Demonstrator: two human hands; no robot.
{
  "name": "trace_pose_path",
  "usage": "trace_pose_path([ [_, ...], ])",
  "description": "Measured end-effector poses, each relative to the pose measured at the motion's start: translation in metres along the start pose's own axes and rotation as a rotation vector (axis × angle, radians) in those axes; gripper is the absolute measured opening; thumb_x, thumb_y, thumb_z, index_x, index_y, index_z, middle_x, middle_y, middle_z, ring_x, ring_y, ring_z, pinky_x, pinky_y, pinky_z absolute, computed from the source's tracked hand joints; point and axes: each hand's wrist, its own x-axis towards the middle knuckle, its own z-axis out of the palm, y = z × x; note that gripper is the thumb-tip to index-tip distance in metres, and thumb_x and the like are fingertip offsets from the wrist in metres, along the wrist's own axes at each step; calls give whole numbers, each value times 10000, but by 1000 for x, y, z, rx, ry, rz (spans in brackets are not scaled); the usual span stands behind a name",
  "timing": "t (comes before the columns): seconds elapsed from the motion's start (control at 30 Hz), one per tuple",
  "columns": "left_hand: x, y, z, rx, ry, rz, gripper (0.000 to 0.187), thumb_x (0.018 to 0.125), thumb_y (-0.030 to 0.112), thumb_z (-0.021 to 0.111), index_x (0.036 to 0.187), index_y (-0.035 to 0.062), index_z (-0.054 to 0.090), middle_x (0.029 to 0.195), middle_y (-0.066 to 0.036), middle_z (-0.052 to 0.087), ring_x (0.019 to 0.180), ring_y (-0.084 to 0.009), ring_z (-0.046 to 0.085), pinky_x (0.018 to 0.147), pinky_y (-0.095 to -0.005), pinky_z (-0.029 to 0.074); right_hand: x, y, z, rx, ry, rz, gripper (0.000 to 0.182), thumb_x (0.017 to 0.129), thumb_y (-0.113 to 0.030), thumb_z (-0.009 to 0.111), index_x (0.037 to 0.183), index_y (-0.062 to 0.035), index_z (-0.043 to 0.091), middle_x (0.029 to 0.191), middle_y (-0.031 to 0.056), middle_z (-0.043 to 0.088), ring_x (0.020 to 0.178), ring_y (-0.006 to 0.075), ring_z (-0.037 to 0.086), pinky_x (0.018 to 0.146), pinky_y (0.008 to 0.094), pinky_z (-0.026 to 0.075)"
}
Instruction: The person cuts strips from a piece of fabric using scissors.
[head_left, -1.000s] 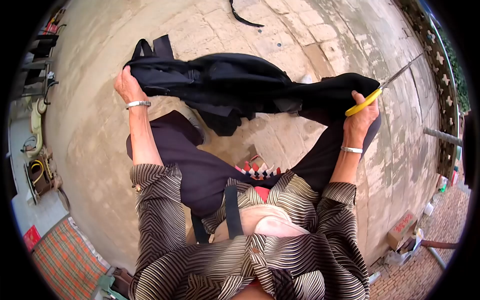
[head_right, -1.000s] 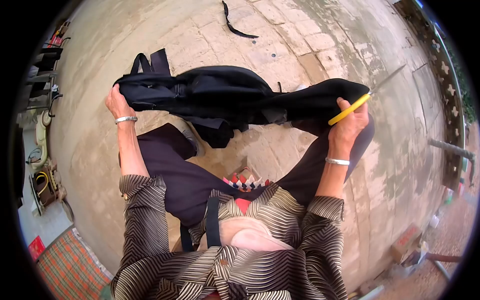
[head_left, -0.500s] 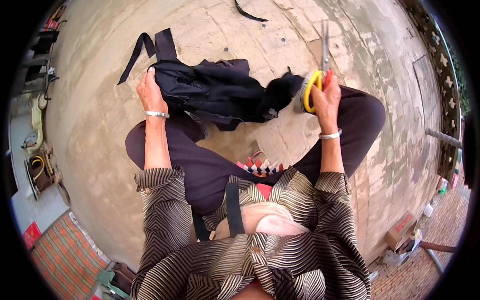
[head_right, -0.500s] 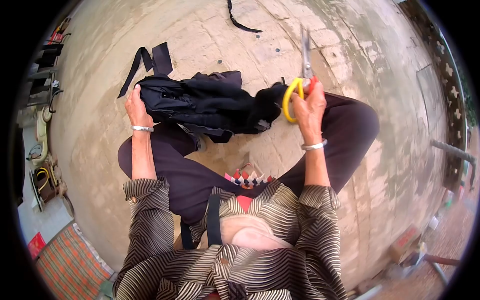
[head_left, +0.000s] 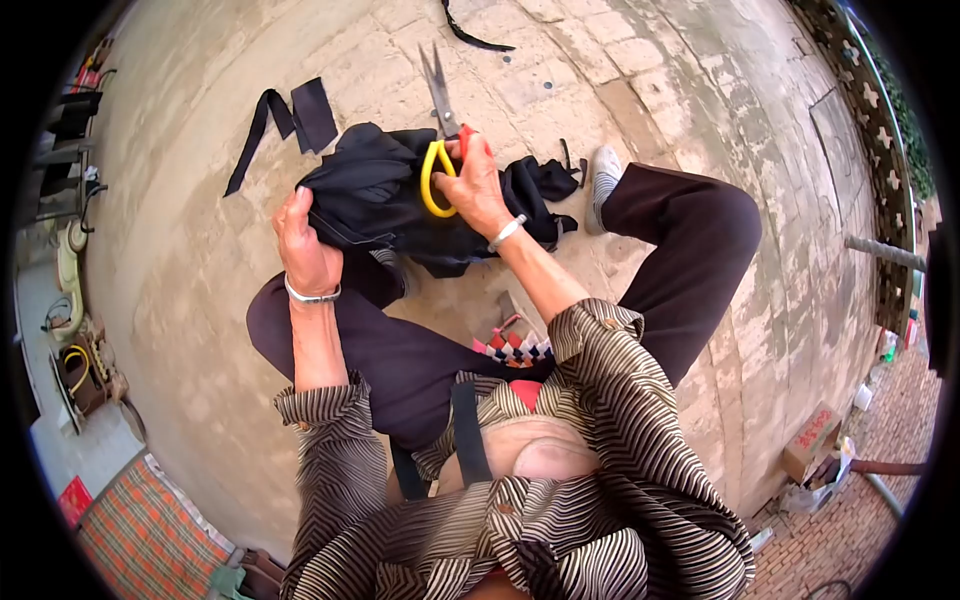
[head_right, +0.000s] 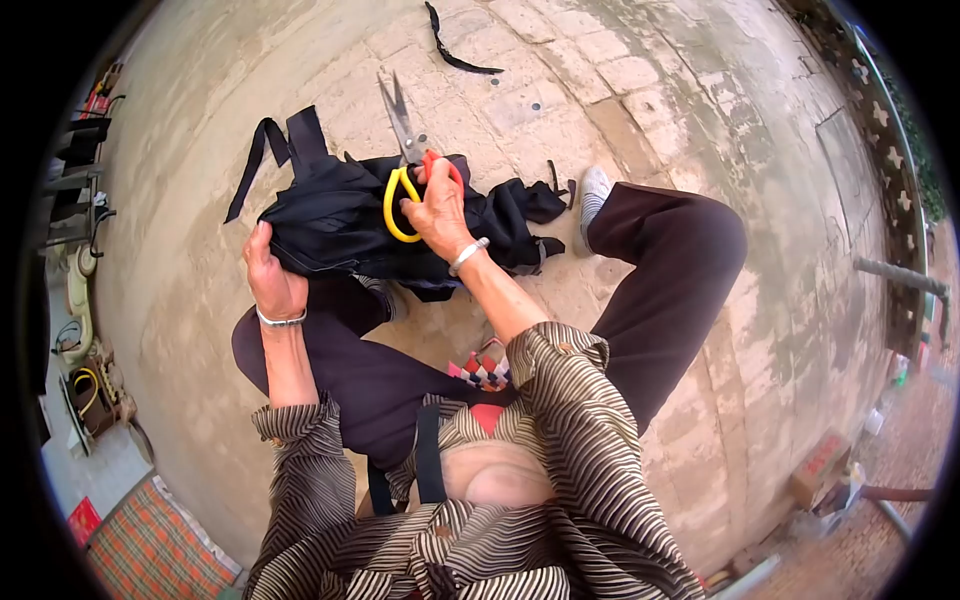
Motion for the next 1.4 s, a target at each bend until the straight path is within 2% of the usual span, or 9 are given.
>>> trace_pose_path([
  [0.23,-6,17,22,103,-35,5,155,902,116,548,876,-9,635,884,-31,654,797,-138,612,800,-278,467,19,0,-20,-114,159,-3,291,633,23,630,850,-35,445,742,96,502,677,247,519,621,363,444],
  [0.33,7,9,-3,1010,-45,-15,259,843,131,573,909,-107,653,779,-89,684,691,-158,610,686,-267,459,24,-14,-59,-57,277,-30,237,666,8,616,847,-33,470,714,70,500,628,209,513,599,349,451],
  [0.43,1,-2,6,1567,-336,41,208,749,143,558,826,-20,661,764,-252,625,732,-388,638,670,-442,485,25,-32,-89,196,287,31,187,720,48,576,872,-27,496,760,39,541,678,132,520,606,294,449],
  [0.57,-16,-27,32,1818,-675,-245,298,720,218,575,840,-43,655,778,-257,638,794,-431,633,745,-479,501,11,-46,-119,658,221,70,237,703,102,598,872,-46,522,799,26,538,787,137,573,732,231,443],
  [0.7,-19,-44,50,1864,-884,-372,545,783,419,632,1097,-27,623,1007,-241,651,970,-376,630,845,-433,504,-4,-57,-135,727,181,164,265,664,107,590,873,-35,512,802,23,501,820,173,576,743,245,453],
  [0.77,-22,-52,57,1643,-669,112,648,783,441,678,1215,-20,533,1114,-223,603,1021,-356,608,855,-414,498,-10,-56,-136,840,133,177,273,661,112,575,887,-29,516,845,28,506,830,174,575,761,244,458],
  [0.87,-21,-63,79,1295,-585,206,638,778,346,729,1236,-24,483,1123,-190,579,1006,-352,603,845,-393,501,-21,-60,-133,849,92,188,289,658,118,558,907,-25,523,873,29,513,842,167,575,776,235,462],
  [1.13,-22,-91,75,1182,-574,355,313,716,-20,581,1029,-32,571,904,-222,611,853,-413,607,720,-428,493,-43,-91,-122,561,-55,216,205,674,38,562,843,-33,470,846,80,566,812,128,548,718,228,404],
  [1.4,-20,-79,68,1207,-493,472,217,723,-66,548,887,41,641,814,-145,617,752,-366,619,652,-431,507,-54,-77,-135,142,-78,119,258,695,138,516,902,-11,477,847,65,601,769,100,547,722,222,448],
])
